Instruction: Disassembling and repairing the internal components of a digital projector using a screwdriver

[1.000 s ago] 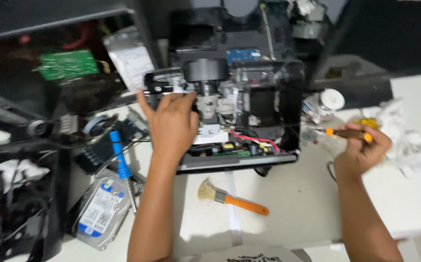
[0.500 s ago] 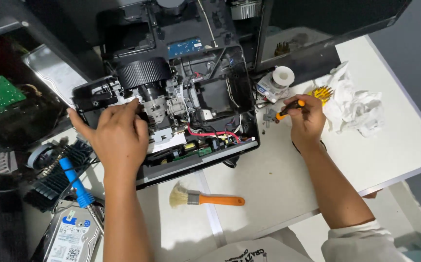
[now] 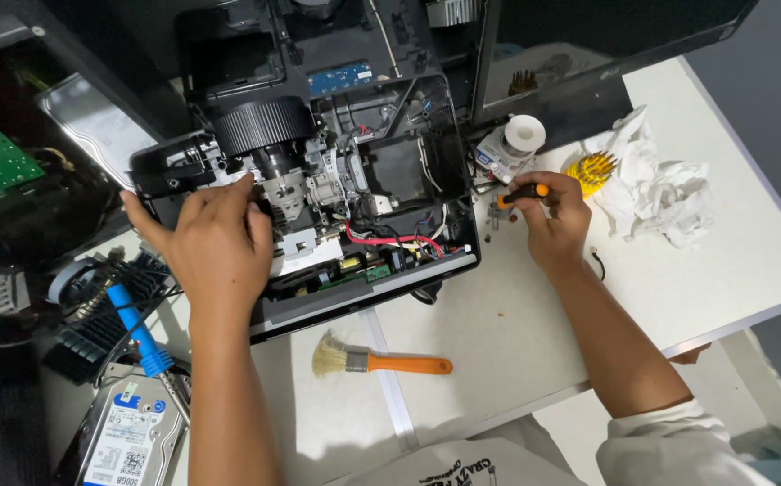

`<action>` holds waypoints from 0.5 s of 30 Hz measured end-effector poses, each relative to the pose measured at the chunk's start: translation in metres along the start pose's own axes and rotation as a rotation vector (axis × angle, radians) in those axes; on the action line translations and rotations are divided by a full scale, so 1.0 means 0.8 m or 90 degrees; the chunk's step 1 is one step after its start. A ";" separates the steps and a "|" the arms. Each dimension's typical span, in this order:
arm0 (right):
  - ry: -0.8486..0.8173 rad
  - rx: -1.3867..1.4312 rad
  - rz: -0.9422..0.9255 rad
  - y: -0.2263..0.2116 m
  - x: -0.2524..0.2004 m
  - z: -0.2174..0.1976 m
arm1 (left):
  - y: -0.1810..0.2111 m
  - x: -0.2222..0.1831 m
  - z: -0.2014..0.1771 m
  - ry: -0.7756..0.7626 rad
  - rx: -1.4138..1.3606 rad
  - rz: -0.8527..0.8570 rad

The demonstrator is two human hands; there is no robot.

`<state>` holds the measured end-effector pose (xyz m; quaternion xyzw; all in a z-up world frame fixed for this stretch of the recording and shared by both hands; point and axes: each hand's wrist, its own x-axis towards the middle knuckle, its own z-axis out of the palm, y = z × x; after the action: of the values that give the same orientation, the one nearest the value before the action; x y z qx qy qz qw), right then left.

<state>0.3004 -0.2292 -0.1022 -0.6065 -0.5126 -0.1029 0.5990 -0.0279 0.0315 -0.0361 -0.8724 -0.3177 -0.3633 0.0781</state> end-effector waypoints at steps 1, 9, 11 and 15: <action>0.002 0.009 0.001 -0.003 0.002 0.000 | 0.000 0.000 0.001 0.001 0.001 0.003; 0.005 -0.003 0.020 0.013 0.000 0.000 | 0.000 0.000 0.001 0.004 -0.008 0.002; 0.005 -0.009 0.022 0.012 -0.002 -0.002 | 0.001 0.000 0.000 0.002 -0.008 0.000; 0.002 -0.010 0.027 0.009 0.002 -0.001 | 0.000 0.002 -0.001 0.007 -0.006 0.004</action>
<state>0.3067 -0.2275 -0.1053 -0.6218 -0.4978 -0.0949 0.5971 -0.0279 0.0320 -0.0346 -0.8719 -0.3124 -0.3691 0.0765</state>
